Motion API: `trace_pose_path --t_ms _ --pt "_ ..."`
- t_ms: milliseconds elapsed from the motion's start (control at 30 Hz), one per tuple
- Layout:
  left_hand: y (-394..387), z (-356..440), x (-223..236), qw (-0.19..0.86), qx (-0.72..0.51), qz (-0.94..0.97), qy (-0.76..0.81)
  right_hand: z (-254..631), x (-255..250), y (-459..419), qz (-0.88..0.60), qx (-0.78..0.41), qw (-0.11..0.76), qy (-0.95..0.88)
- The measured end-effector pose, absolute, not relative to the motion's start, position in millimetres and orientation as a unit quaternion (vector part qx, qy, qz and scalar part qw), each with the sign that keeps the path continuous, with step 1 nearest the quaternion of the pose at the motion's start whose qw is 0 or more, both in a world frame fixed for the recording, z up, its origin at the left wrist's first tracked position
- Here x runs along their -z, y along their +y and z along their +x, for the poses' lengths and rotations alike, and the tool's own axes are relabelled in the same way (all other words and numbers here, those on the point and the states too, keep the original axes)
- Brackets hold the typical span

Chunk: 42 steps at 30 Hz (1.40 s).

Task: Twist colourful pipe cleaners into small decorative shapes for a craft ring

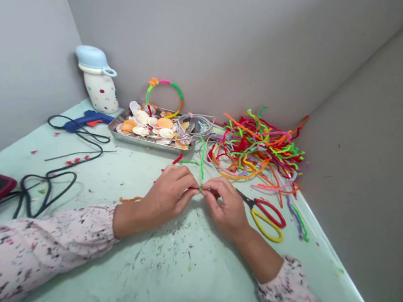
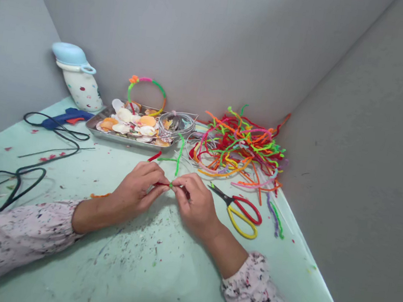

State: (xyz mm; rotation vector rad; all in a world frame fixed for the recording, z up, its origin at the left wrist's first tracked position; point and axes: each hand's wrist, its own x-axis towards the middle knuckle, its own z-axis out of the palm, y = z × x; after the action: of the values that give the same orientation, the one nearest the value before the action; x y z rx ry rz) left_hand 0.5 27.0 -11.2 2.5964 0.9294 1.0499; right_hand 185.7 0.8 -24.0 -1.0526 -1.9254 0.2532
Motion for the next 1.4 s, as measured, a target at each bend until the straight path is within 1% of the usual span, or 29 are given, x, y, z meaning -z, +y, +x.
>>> trace_pose_path --t_ms 233,633,733,800,900,967,1233,1400 --pt "27.5 0.0 12.5 0.093 -0.347 0.880 0.311 185.1 22.4 0.2 -0.427 -0.113 0.437 -0.784" --pt "27.5 0.0 13.5 0.047 -0.339 0.895 0.287 187.6 21.5 1.3 -0.433 -0.165 0.372 -0.804" --pt "28.1 0.4 13.4 0.048 -0.337 0.895 0.288 187.6 22.4 0.7 -0.433 -0.172 0.375 -0.802" --pt "28.5 0.8 12.8 0.056 -0.343 0.890 0.294 186.4 22.9 -0.5 -0.437 -0.166 0.404 -0.786" --pt "28.6 1.2 11.3 0.077 -0.373 0.871 0.309 184.3 22.8 -2.2 -0.442 -0.126 0.487 -0.743" --pt "28.3 1.4 9.9 0.094 -0.395 0.856 0.319 183.8 22.0 -2.6 -0.443 -0.098 0.516 -0.727" --pt "23.9 2.8 7.0 0.174 -0.424 0.810 0.365 185.9 22.0 0.9 -0.441 -0.070 0.478 -0.756" --pt "22.5 1.8 4.5 0.178 -0.431 0.811 0.353 185.4 22.4 4.3 -0.419 -0.062 0.437 -0.794"
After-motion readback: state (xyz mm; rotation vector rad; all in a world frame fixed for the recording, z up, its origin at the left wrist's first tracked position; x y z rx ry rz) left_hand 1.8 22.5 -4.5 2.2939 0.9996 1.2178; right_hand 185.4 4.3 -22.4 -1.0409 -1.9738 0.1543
